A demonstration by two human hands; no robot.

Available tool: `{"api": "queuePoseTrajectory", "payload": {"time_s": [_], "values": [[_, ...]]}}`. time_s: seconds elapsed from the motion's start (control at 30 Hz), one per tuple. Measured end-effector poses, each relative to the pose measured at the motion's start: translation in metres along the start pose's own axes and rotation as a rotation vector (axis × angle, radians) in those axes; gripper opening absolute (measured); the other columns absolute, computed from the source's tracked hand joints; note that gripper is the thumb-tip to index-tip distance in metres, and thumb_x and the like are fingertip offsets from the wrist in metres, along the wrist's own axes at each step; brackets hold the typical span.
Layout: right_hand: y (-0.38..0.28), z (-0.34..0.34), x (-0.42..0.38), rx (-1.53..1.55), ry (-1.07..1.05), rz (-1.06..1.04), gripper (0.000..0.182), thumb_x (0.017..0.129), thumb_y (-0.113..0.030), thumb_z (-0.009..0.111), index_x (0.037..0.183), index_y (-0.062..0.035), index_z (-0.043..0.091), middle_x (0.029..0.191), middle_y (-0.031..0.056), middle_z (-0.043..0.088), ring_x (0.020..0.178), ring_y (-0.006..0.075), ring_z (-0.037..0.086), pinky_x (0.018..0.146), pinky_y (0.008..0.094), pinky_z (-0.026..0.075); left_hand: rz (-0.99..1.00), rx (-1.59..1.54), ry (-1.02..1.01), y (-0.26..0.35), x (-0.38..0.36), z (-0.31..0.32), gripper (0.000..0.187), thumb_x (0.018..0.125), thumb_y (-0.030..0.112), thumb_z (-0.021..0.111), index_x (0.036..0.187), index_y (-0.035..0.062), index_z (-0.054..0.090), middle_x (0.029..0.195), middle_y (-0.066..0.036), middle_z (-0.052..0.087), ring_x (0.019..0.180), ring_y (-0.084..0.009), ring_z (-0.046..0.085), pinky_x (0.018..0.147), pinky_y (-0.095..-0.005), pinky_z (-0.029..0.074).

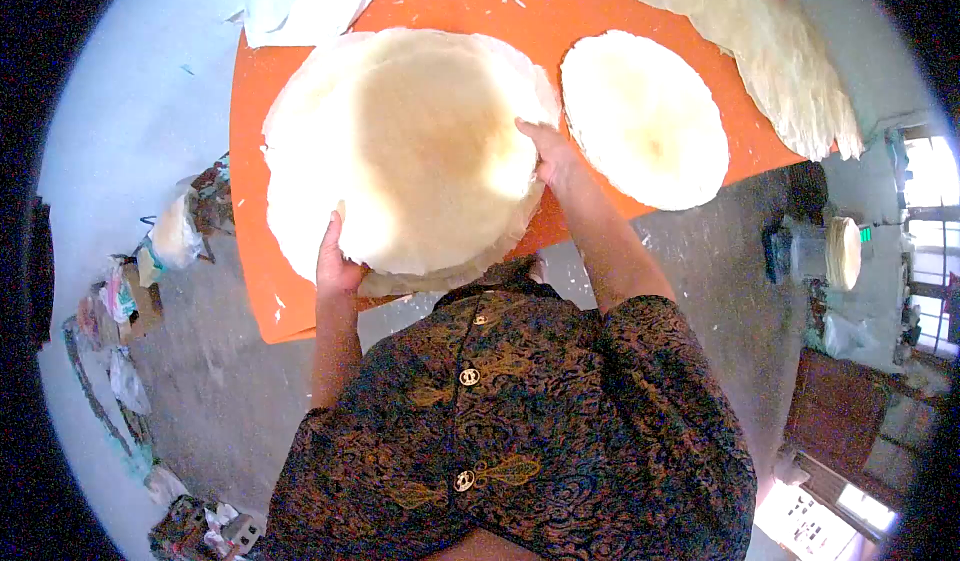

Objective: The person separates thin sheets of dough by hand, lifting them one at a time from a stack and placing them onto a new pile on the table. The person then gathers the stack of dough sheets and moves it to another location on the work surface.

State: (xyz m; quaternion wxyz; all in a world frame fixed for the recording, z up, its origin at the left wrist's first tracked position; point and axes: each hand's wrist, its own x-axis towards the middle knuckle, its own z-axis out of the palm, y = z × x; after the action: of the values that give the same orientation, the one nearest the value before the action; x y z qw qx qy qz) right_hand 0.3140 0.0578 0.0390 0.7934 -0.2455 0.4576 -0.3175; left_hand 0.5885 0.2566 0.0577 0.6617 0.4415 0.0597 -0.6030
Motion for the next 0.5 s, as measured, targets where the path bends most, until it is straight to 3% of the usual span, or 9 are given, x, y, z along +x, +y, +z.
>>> {"api": "queuePoseTrajectory", "payload": {"time_s": [0.17,0.2,0.3,0.37,0.43,0.5], "values": [[-0.013,0.012,-0.005,-0.122,0.042,0.103,0.046,0.081,-0.023,0.059,0.118,-0.0003,0.045,0.117,0.0142,0.051,0.102,0.0255,0.053,0.085,0.0397,0.045,-0.047,0.152,-0.126,0.0,0.005,-0.011,0.042,0.083,0.025,0.057,0.116,0.0016,0.047,0.113,-0.009,0.053,0.103,-0.0221,0.051,0.088,-0.0364,0.041],[-0.015,0.018,-0.009,-0.215,0.215,0.027,0.041,0.08,-0.019,0.061,0.115,-0.0011,0.049,0.112,0.0134,0.054,0.096,0.0237,0.055,0.079,0.037,0.048,-0.024,0.193,-0.137,0.003,-0.002,-0.008,0.041,0.083,0.024,0.056,0.116,0.001,0.048,0.112,-0.009,0.054,0.102,-0.0221,0.051,0.087,-0.0357,0.042],[-0.028,0.014,0.007,-0.343,0.094,-0.296,0.043,0.078,-0.018,0.061,0.113,0.0016,0.047,0.103,0.0143,0.057,0.087,0.0247,0.057,0.072,0.038,0.05,-0.024,0.224,-0.124,0.016,0.001,0.017,0.039,0.083,0.022,0.055,0.114,-0.0001,0.048,0.111,-0.009,0.055,0.102,-0.0221,0.052,0.087,-0.0353,0.042],[-0.069,0.024,-0.017,-0.749,0.169,-0.4,0.037,0.077,-0.014,0.062,0.108,0.0027,0.051,0.096,0.0134,0.06,0.083,0.0225,0.059,0.069,0.0345,0.05,-0.002,0.26,-0.104,0.021,-0.009,0.044,0.039,0.083,0.022,0.056,0.114,-0.0004,0.049,0.11,-0.009,0.055,0.101,-0.022,0.052,0.086,-0.0349,0.042],[-0.107,0.021,-0.035,-0.486,0.16,-0.393,0.03,0.077,-0.014,0.062,0.101,0.003,0.057,0.09,0.0136,0.062,0.077,0.0217,0.06,0.065,0.0342,0.05,0.064,0.343,-0.102,0.031,-0.026,0.097,0.04,0.083,0.022,0.056,0.115,-0.0004,0.048,0.109,-0.009,0.056,0.101,-0.0218,0.053,0.085,-0.0338,0.043],[-0.151,0.008,-0.068,-0.525,0.214,-0.429,0.025,0.078,-0.016,0.062,0.094,0.0035,0.06,0.087,0.0141,0.062,0.074,0.022,0.061,0.064,0.0338,0.051,0.108,0.378,-0.143,0.025,-0.032,0.145,0.041,0.082,0.021,0.057,0.116,-0.0007,0.047,0.109,-0.01,0.056,0.101,-0.0216,0.052,0.083,-0.0329,0.044]]}}
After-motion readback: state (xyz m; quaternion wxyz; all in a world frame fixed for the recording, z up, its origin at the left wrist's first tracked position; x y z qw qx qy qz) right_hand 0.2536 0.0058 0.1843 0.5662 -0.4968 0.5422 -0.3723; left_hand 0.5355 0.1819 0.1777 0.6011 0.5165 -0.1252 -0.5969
